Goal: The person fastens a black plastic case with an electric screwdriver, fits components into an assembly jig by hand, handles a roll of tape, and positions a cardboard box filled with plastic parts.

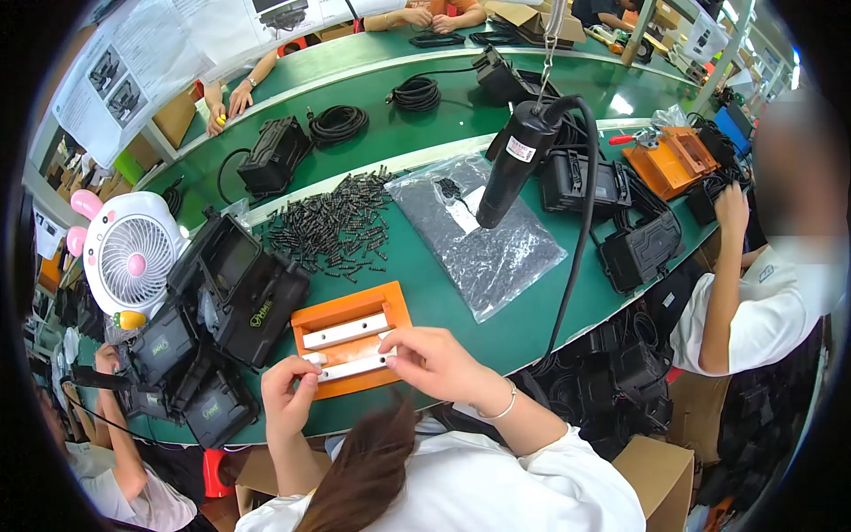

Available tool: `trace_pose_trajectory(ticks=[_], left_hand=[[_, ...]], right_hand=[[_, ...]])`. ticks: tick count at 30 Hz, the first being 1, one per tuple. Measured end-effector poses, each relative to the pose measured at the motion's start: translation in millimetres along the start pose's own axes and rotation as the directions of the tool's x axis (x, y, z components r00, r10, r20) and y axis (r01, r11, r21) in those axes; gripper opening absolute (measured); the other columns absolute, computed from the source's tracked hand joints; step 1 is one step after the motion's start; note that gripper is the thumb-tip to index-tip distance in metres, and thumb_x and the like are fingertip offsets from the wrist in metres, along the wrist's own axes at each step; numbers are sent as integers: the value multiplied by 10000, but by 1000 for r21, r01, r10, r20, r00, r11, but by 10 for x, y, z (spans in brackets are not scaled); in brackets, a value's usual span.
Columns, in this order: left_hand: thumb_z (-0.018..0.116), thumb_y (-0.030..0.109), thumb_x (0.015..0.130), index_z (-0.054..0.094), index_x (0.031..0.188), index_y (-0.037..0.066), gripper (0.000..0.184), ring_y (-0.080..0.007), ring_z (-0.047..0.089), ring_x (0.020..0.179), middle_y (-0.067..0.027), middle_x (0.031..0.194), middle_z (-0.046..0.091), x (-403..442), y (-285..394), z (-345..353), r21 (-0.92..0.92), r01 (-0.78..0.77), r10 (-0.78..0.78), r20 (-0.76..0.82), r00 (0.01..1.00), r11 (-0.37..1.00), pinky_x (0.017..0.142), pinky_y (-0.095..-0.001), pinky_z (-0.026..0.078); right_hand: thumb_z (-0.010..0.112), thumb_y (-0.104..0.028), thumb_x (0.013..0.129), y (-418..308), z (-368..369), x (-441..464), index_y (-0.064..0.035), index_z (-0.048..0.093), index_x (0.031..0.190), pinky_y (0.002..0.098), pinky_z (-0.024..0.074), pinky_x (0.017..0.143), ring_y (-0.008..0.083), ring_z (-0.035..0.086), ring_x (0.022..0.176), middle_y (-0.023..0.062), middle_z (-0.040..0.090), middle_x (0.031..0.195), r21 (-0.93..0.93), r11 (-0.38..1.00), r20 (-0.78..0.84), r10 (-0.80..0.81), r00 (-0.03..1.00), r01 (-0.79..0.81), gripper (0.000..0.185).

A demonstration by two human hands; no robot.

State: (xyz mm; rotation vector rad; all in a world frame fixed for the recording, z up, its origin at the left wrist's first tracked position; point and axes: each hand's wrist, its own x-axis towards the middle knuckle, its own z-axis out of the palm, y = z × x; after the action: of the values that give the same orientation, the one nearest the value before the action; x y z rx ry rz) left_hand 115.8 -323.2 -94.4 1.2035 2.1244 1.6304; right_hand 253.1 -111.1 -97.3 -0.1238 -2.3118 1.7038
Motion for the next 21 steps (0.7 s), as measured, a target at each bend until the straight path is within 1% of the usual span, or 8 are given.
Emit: trace_pose_trajectory(ticks=[1, 4, 6, 7, 10, 11, 14, 21], left_hand=[[615, -14, 763, 621, 804, -10, 42, -151, 561, 598, -85, 695, 605, 33, 8, 25, -2, -24, 24, 6, 1000, 1000, 550, -250, 432], [625, -4, 763, 623, 805, 3, 43, -154, 556, 570, -75, 686, 600, 142, 43, 110, 21, -79, 78, 44, 996, 997, 528, -254, 428], [632, 3, 763, 623, 807, 12, 45, -156, 555, 555, -69, 682, 599, 209, 95, 166, 73, -102, 95, 100, 990, 992, 515, -259, 427], [646, 20, 766, 625, 809, 23, 49, -161, 557, 544, -71, 681, 601, 230, 107, 211, 49, -113, 107, 103, 989, 992, 502, -273, 429], [658, 29, 759, 625, 809, 33, 61, -176, 563, 548, -73, 691, 611, 254, 114, 282, 131, -108, 83, 183, 980, 986, 507, -293, 435], [668, 52, 753, 619, 805, 47, 72, -204, 572, 560, -71, 691, 609, 246, 84, 307, 163, -123, 92, 186, 978, 979, 520, -317, 443], [672, 74, 749, 613, 802, 58, 81, -226, 578, 575, -68, 675, 594, 276, 93, 303, 204, -158, 110, 229, 967, 966, 532, -331, 447], [682, 100, 745, 621, 811, 72, 94, -228, 576, 569, -62, 656, 582, 279, 77, 278, 231, -146, 80, 273, 959, 962, 516, -336, 443]], right_hand=[[604, -45, 840, 44, 42, 18, -24, 581, 974, 236, 421, 527, 86, 509, 565, 32, 550, 677, 7, 999, -71, -36, 997, 37, 138], [598, -32, 835, 60, 134, 79, -21, 578, 964, 232, 417, 522, 91, 508, 568, 32, 535, 697, -11, 1000, -197, -27, 980, 25, 131], [604, -9, 819, 77, 185, 101, -16, 596, 947, 223, 403, 511, 80, 490, 564, 27, 532, 711, 4, 1000, -226, -5, 974, 6, 128], [607, 3, 811, 89, 208, 100, -13, 604, 938, 219, 395, 506, 74, 482, 563, 24, 531, 718, 13, 1000, -241, 9, 971, -6, 128], [613, 6, 800, 154, 242, 134, -19, 605, 922, 229, 371, 478, 79, 454, 530, 24, 517, 699, -90, 994, -238, -75, 968, 55, 125], [617, 7, 793, 160, 249, 149, -22, 605, 904, 237, 352, 463, 88, 432, 506, 29, 510, 685, -92, 993, -248, -95, 964, 74, 115], [620, -21, 796, 170, 253, 164, -37, 590, 893, 282, 377, 478, 136, 454, 515, 45, 474, 647, -107, 993, -250, -84, 965, 59, 103], [625, -18, 794, 196, 249, 163, -45, 585, 866, 277, 364, 472, 129, 444, 509, 35, 462, 620, -64, 997, -242, -55, 969, 40, 87]])
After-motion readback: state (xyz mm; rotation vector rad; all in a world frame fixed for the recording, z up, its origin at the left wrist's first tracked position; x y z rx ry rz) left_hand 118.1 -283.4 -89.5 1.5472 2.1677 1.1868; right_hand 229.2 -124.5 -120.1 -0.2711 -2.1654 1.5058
